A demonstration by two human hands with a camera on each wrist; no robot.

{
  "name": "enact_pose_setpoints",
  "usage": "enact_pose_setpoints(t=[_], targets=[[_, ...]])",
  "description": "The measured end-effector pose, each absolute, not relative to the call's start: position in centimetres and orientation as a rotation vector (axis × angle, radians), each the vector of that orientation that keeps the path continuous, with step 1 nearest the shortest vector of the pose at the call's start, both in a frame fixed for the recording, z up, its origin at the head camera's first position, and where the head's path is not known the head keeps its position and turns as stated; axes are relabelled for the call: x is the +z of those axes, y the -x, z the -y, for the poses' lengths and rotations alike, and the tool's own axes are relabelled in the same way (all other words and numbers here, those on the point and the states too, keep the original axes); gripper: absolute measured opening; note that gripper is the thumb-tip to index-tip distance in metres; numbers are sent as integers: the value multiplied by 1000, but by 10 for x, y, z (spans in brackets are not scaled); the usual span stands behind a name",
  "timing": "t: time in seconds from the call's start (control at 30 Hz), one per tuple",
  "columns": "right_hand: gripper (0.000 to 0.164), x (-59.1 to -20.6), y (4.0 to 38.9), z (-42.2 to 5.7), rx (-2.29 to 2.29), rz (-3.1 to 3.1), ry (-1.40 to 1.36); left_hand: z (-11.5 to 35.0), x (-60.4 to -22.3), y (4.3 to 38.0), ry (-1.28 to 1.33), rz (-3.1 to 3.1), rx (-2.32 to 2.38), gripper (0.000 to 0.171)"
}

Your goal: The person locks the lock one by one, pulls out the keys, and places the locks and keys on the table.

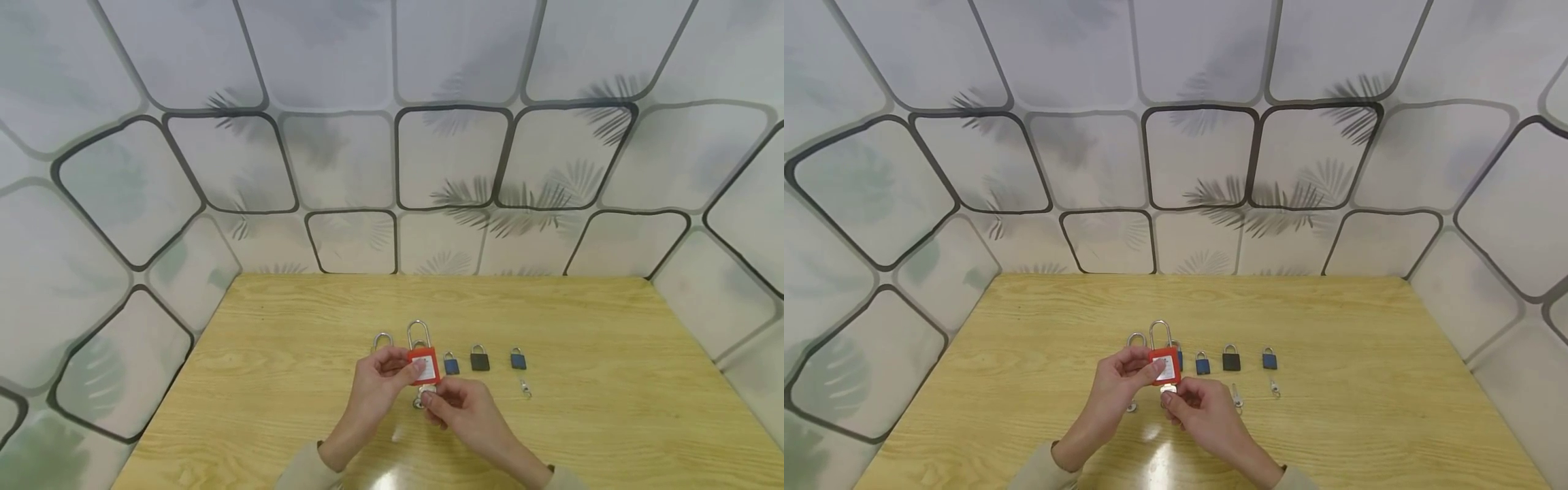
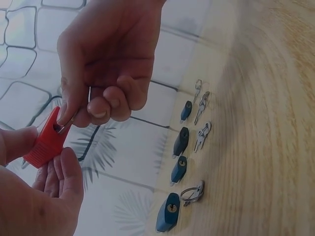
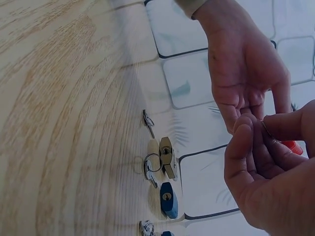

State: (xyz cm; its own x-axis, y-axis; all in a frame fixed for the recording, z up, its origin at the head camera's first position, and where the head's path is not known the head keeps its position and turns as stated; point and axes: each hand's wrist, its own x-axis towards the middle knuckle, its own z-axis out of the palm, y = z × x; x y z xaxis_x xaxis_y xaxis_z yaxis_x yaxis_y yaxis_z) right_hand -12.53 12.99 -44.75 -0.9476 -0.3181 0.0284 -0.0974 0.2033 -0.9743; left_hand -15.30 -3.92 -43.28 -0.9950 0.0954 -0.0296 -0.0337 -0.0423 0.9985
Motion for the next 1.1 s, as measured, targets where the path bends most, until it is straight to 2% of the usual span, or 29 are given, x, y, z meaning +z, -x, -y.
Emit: enact_pose_setpoints(t=[0.5,0.77,1.1], targets=[[26,-441,126,-129,-1807,-2298,418,38,-436,154,23,-2036,2284,29],[17,-431,128,-127,-1734,-2383,350,39,-430,154,4,-2068,2254,30],[17,-440,131,-124,-1888,-2359,327,38,-433,155,69,-2064,2262,28]])
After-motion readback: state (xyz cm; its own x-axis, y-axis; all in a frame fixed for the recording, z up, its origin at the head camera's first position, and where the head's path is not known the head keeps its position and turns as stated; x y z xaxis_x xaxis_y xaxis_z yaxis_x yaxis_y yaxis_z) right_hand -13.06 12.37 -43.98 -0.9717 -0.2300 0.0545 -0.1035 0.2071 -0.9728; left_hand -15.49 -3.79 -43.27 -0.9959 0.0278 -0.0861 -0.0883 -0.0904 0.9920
